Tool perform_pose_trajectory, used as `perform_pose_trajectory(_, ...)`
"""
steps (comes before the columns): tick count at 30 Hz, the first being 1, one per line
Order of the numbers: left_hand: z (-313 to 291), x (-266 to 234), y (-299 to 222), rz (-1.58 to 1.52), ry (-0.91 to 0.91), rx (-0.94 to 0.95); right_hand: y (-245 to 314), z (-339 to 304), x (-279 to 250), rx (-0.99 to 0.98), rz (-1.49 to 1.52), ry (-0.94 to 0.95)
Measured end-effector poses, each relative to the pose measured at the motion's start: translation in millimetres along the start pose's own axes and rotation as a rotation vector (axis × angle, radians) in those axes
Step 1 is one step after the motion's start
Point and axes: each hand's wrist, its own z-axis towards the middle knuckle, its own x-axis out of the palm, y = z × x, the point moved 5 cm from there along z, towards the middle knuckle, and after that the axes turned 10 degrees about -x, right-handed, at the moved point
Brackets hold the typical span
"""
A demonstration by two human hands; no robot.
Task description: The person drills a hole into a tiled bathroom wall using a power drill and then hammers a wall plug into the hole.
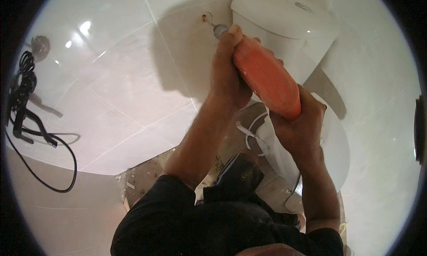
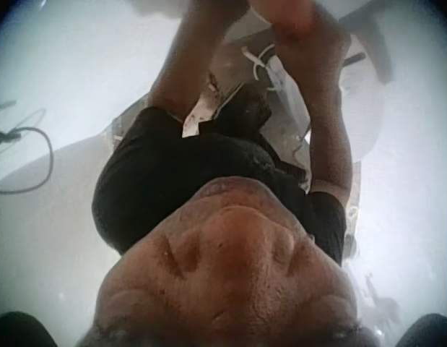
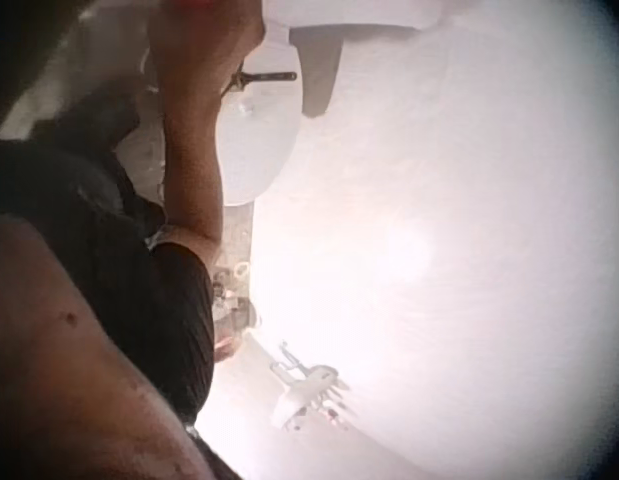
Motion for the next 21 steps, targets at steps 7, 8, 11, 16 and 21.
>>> perform_pose_trajectory(7, -88.6, 44.2, 100.8, 0.374, 0.138, -0.322, -25.2, -190.1, -74.0, 0.384, -0.019, -0.284)
perform_pose_trajectory(8, -109.3, 54.3, 122.2, 0.492, 0.166, -0.457, -23.2, -232.1, -92.6, 0.511, 0.156, -0.390)
perform_pose_trajectory(11, -173.8, 76.9, 196.3, 0.855, 0.582, -0.707, 24.7, -358.9, -155.3, 0.581, 0.518, -0.900)
perform_pose_trajectory(16, -226.5, -14.0, 219.2, 1.405, 0.553, -0.546, 45.9, -498.2, -204.1, 0.584, 0.228, -1.297)
perform_pose_trajectory(21, -273.3, -128.0, 162.8, 1.588, 0.386, -0.726, 85.7, -638.6, -162.7, 0.629, 0.259, -1.705)
